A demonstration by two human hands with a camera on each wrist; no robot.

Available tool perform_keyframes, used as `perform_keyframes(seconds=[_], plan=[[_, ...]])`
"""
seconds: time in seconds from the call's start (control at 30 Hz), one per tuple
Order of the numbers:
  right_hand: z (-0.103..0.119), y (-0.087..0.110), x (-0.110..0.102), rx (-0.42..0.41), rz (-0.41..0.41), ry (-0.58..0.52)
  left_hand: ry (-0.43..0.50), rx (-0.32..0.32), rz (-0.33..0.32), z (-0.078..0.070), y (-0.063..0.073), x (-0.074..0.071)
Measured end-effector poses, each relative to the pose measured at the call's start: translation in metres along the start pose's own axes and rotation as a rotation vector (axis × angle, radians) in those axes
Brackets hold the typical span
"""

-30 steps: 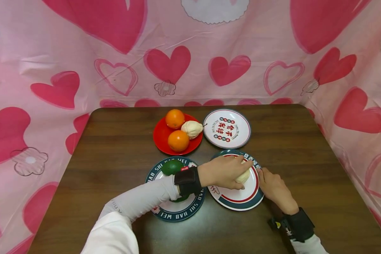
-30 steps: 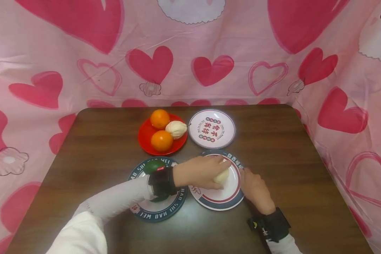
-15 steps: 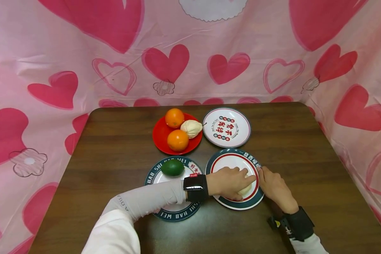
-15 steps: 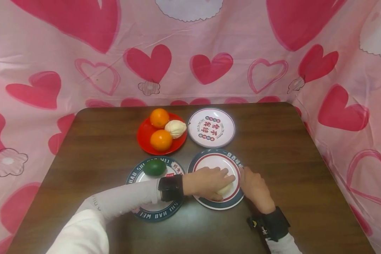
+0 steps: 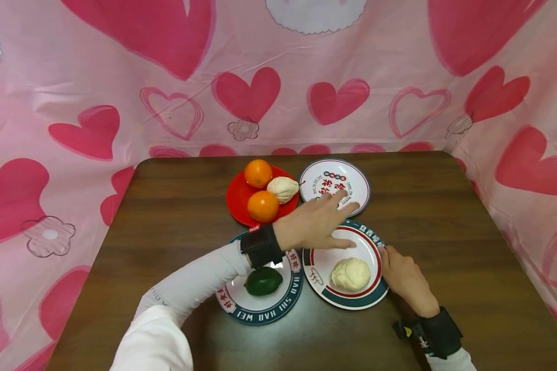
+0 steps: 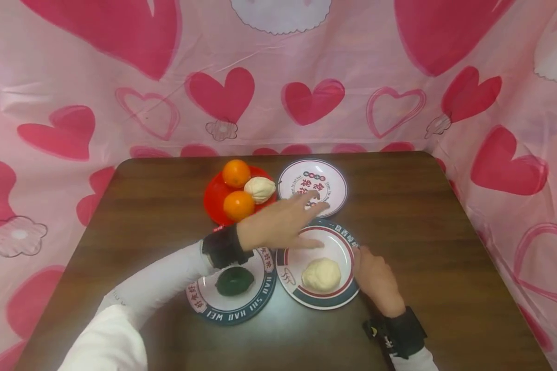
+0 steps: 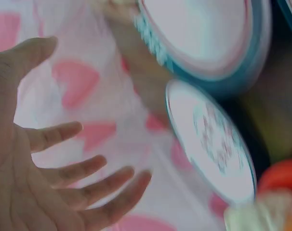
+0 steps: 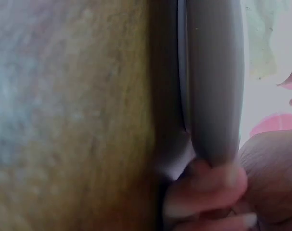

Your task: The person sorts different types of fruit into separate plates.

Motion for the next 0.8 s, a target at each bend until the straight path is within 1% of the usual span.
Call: perform_keyframes(seconds=[0.1,0.17,0.2,0.27,0.33,0.4,0.5,0.6,0.67,0.8], plan=[[0.0,0.002,0.002,0.039,0.027,-0.044,-0.032,-0.105,-0.102,0.03,0.006,-0.016],[0.001,0.003,0.003,0.045,0.032,-0.065,-0.033,-0.177,-0.155,0.05,0.009,-0.023],[0.001,0.003,0.003,0.046,0.03,-0.068,-0.032,-0.21,-0.172,0.06,0.01,-0.025],[0.001,0.004,0.003,0.044,0.023,-0.067,-0.012,-0.27,-0.185,0.077,0.01,-0.027],[0.001,0.005,0.002,0.044,0.018,-0.065,0.02,-0.321,-0.174,0.091,0.01,-0.025],[0.001,0.005,0.003,0.045,0.017,-0.066,0.036,-0.359,-0.146,0.101,0.009,-0.02],[-0.001,0.006,0.003,0.038,0.015,-0.067,0.064,-0.406,-0.089,0.11,0.008,-0.01],[-0.001,0.005,0.004,0.035,0.014,-0.071,0.093,-0.431,-0.039,0.117,0.005,0.002],[-0.001,0.005,0.004,0.034,0.01,-0.07,0.12,-0.436,-0.011,0.121,0.003,0.008],[0.0,0.005,0.005,0.04,0.002,-0.065,0.16,-0.439,0.046,0.126,0.0,0.015]])
Point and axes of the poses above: each hand's wrist, its own y-axis away from the middle knuckle, its own x-axis out of the palm, z = x × y, the point moved 2 cm from there along -y, towards the middle knuckle, and after that the axes turned 2 degrees about -x, right-handed, at the moved point
